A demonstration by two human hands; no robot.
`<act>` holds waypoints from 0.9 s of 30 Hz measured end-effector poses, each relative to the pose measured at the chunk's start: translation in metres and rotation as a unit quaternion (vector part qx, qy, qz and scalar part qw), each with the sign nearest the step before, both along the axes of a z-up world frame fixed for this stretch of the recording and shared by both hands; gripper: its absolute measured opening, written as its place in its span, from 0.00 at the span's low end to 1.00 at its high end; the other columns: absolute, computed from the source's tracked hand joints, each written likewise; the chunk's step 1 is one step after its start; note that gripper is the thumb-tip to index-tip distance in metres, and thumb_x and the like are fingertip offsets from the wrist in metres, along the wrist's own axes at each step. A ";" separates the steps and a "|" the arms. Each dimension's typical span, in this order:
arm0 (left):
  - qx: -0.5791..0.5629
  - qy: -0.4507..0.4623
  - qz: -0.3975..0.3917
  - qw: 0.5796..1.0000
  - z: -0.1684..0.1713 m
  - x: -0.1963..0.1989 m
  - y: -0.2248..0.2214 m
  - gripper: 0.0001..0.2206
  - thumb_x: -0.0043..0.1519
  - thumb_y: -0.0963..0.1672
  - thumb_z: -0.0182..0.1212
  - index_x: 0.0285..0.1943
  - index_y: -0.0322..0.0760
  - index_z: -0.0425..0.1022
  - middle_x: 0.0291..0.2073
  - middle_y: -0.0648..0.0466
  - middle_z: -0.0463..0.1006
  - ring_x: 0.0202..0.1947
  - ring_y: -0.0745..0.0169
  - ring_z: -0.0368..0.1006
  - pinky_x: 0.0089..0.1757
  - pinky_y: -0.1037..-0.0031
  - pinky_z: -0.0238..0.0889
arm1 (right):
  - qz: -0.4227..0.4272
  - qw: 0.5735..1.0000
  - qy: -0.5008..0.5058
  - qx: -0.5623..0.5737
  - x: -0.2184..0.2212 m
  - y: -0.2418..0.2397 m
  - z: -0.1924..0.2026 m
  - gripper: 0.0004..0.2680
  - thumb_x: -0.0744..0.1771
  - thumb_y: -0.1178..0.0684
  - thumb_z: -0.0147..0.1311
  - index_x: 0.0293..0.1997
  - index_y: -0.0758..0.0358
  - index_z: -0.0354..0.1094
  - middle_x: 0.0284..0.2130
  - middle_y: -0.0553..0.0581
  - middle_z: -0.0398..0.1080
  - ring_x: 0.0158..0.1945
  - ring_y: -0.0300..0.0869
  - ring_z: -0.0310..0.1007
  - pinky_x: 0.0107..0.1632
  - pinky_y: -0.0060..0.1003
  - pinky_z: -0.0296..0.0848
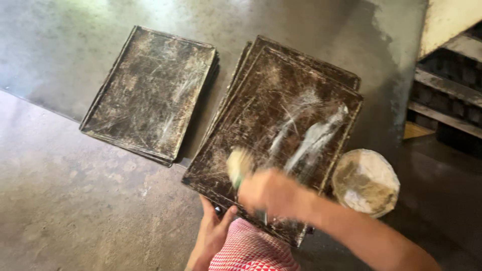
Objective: The person applies a white substance from a container to multiple baking trays using a brush, handling and stacking the trays as they are coated.
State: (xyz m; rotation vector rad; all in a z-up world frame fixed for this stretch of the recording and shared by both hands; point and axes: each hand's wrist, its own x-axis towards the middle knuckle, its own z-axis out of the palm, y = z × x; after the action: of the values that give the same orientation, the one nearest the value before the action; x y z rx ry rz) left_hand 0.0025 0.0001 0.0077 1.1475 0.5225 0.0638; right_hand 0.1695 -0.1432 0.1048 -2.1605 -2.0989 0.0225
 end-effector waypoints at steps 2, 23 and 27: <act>0.021 0.018 -0.019 0.999 0.000 -0.002 0.004 0.47 0.60 0.38 0.59 0.80 0.39 0.23 0.63 0.44 0.67 0.57 0.60 0.69 0.55 0.72 0.65 | 0.025 0.979 0.202 0.022 -0.005 0.008 0.007 0.04 0.64 0.54 0.60 0.36 0.59 0.71 0.31 0.55 0.72 0.36 0.47 0.77 0.38 0.43 0.77; 0.330 -0.046 -0.112 0.936 -0.042 -0.015 0.006 0.41 0.61 0.39 0.62 0.76 0.51 0.35 0.66 0.53 0.64 0.65 0.61 0.65 0.64 0.63 0.56 | -0.033 0.971 0.233 -0.052 0.024 0.042 0.007 0.04 0.69 0.52 0.57 0.42 0.59 0.74 0.27 0.56 0.74 0.26 0.44 0.74 0.29 0.36 0.76; 0.041 -0.015 -0.017 0.999 -0.021 -0.003 0.002 0.45 0.61 0.38 0.60 0.78 0.39 0.23 0.71 0.46 0.57 0.65 0.57 0.61 0.61 0.69 0.57 | -0.519 0.814 0.260 -0.023 0.176 -0.015 0.020 0.05 0.70 0.54 0.47 0.41 0.58 0.71 0.33 0.56 0.75 0.31 0.46 0.79 0.35 0.46 0.77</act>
State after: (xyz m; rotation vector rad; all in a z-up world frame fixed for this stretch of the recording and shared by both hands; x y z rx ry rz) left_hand -0.0002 0.0022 -0.0129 1.2325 0.4778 0.0728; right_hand 0.3454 -0.1578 0.1249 -2.6066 -0.4909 0.4819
